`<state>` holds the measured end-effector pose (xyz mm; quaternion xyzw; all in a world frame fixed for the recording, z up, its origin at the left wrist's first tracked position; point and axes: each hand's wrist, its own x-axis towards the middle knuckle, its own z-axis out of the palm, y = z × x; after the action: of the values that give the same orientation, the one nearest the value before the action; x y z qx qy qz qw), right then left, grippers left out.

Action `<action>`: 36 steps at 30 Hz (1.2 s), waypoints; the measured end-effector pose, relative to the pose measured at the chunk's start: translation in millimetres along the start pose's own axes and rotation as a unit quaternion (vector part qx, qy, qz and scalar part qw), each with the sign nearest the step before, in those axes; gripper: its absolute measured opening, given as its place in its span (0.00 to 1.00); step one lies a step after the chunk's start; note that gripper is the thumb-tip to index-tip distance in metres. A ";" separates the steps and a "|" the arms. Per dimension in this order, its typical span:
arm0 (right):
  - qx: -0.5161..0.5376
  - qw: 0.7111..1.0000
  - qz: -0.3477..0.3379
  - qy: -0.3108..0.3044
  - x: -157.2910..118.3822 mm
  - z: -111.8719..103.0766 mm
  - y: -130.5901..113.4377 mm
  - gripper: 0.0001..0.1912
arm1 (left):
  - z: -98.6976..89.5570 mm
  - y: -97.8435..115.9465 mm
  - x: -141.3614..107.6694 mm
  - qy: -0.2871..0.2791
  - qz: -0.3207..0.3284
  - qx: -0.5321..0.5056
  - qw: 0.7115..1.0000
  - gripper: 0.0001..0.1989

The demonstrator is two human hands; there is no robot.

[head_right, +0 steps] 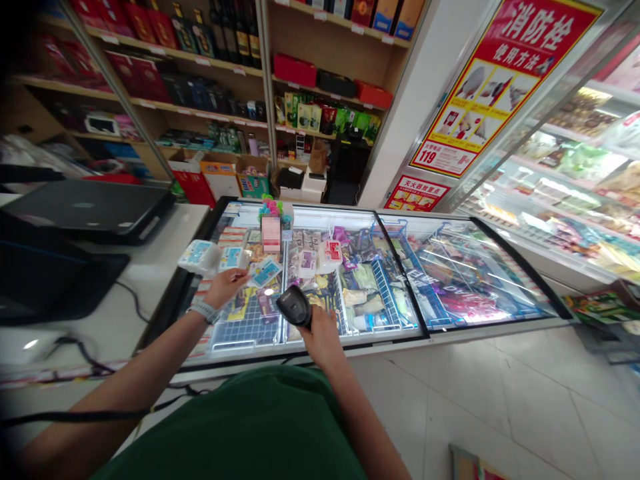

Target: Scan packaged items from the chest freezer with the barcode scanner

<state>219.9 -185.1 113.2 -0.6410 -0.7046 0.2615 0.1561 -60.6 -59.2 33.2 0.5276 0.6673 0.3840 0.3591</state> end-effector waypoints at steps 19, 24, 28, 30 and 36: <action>0.013 1.000 -0.009 0.013 3.8 1.1 4.7 0.09 | 10.5 -18.8 1.8 -0.031 -0.126 -0.090 0.987 0.16; 0.029 0.999 -0.020 0.020 2.7 1.9 5.3 0.12 | 25.7 -35.0 1.2 -0.045 -0.241 -0.136 0.960 0.14; 0.020 1.000 -0.013 0.017 0.3 2.0 5.8 0.11 | 35.0 -39.7 4.2 -0.048 -0.301 -0.156 0.939 0.14; 0.019 1.000 -0.009 0.017 -1.5 1.2 5.3 0.10 | 38.8 -39.9 7.5 -0.045 -0.322 -0.162 0.932 0.16; 0.056 0.998 0.009 0.024 -6.4 -1.0 5.9 0.11 | 48.7 -38.8 19.4 -0.025 -0.362 -0.166 0.917 0.17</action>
<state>226.1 -191.1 111.4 -0.6435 -0.6792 0.2862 0.2065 -37.7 -39.5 -24.5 0.1926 0.7304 0.3198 0.5720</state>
